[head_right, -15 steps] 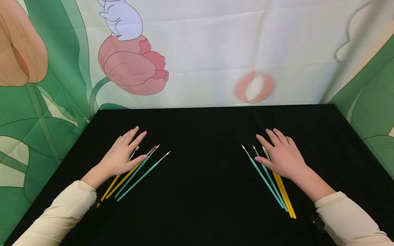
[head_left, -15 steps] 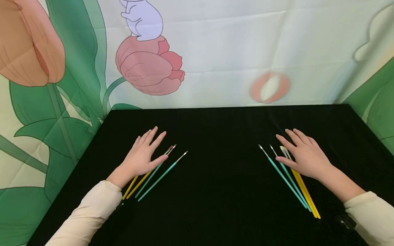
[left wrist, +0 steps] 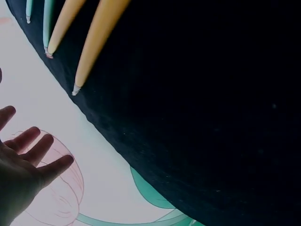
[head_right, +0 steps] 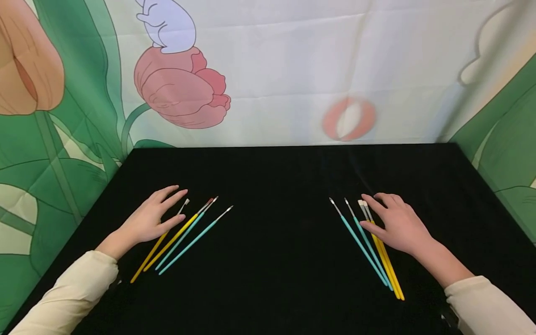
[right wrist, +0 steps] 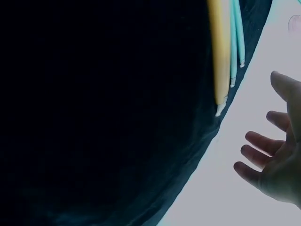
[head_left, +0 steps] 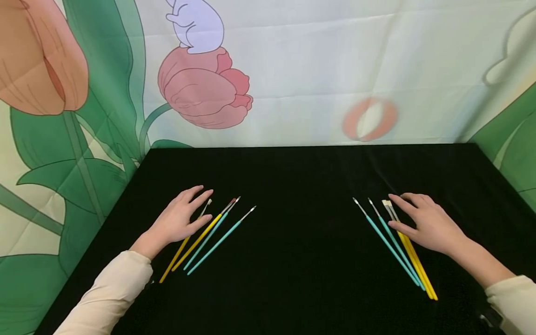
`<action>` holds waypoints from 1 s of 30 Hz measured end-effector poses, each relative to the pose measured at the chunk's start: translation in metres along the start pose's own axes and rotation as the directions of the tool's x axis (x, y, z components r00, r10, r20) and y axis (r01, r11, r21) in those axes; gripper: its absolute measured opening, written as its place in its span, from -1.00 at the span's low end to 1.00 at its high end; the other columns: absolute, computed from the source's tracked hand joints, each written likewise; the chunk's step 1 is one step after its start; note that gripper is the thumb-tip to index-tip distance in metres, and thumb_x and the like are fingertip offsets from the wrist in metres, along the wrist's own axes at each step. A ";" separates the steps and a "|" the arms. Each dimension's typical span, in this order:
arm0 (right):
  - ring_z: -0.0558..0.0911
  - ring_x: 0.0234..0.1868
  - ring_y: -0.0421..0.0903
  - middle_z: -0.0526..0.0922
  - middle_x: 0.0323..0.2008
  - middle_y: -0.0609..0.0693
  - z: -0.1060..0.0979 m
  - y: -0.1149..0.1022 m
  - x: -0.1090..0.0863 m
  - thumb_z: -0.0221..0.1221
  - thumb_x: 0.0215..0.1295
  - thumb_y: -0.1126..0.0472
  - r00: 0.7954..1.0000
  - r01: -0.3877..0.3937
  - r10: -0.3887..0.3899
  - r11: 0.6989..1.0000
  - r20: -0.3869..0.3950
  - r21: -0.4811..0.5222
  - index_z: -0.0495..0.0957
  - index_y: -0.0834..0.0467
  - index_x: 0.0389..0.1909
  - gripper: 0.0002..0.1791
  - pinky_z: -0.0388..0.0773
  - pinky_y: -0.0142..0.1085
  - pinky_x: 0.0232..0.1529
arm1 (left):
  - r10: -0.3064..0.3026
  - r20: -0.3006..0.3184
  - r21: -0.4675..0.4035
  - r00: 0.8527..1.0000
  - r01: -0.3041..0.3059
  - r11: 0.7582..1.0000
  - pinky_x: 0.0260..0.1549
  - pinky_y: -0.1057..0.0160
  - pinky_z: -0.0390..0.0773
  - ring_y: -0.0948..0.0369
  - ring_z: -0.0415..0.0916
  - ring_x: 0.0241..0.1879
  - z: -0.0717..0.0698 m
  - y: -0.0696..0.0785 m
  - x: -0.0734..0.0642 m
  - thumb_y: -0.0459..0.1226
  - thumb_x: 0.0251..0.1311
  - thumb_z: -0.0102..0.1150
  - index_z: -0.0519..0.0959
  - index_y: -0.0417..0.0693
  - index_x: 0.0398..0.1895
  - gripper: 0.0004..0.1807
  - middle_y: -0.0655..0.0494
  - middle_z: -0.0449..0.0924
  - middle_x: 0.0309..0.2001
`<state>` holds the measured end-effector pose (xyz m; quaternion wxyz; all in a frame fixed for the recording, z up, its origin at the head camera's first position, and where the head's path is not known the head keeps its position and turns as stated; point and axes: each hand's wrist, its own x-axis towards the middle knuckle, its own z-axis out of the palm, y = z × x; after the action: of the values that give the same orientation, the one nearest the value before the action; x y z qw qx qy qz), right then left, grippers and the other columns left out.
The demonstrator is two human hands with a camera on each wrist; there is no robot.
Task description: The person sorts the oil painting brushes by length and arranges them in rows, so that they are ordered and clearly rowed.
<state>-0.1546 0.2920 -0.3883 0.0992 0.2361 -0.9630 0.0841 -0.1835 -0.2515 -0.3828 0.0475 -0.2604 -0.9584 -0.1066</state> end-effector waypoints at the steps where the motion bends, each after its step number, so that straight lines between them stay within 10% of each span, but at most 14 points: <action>1: 0.35 -0.03 0.25 0.37 -0.01 0.33 0.001 0.001 -0.001 0.21 0.14 0.02 1.000 -0.009 0.009 1.000 0.002 0.017 0.29 0.29 0.22 -0.32 0.33 0.13 -0.15 | -0.008 0.004 -0.003 1.000 0.008 1.000 0.08 -0.13 0.22 -0.13 0.12 0.21 0.001 -0.001 -0.001 -0.05 0.21 0.04 0.20 -0.08 0.33 -0.36 -0.22 0.12 0.27; 12: 0.46 -0.35 -0.03 0.47 -0.23 0.18 0.006 0.013 -0.010 0.27 0.05 0.11 0.984 -0.121 0.096 0.979 0.151 0.162 0.41 0.32 0.10 -0.40 0.41 -0.24 -0.46 | -0.083 0.090 -0.069 0.993 0.089 0.994 -0.41 0.16 0.40 0.01 0.39 -0.17 0.005 -0.010 -0.006 -0.10 0.20 0.07 0.33 -0.10 0.25 -0.44 -0.15 0.25 0.10; 30: 0.42 -0.54 -0.26 0.46 -0.35 0.03 0.006 0.027 -0.014 0.29 0.02 0.16 0.958 -0.216 0.127 0.908 0.255 0.359 0.43 0.29 0.08 -0.42 0.38 -0.37 -0.57 | -0.096 0.238 -0.267 0.967 0.160 0.950 -0.52 0.31 0.41 0.29 0.34 -0.51 0.006 -0.027 -0.005 -0.20 0.07 0.24 0.34 -0.18 0.22 -0.38 -0.15 0.36 -0.11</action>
<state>-0.1563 0.3206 -0.4000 -0.0668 0.1726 -0.9500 0.2516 -0.1932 -0.2751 -0.3939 -0.1046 -0.2118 -0.9474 -0.2159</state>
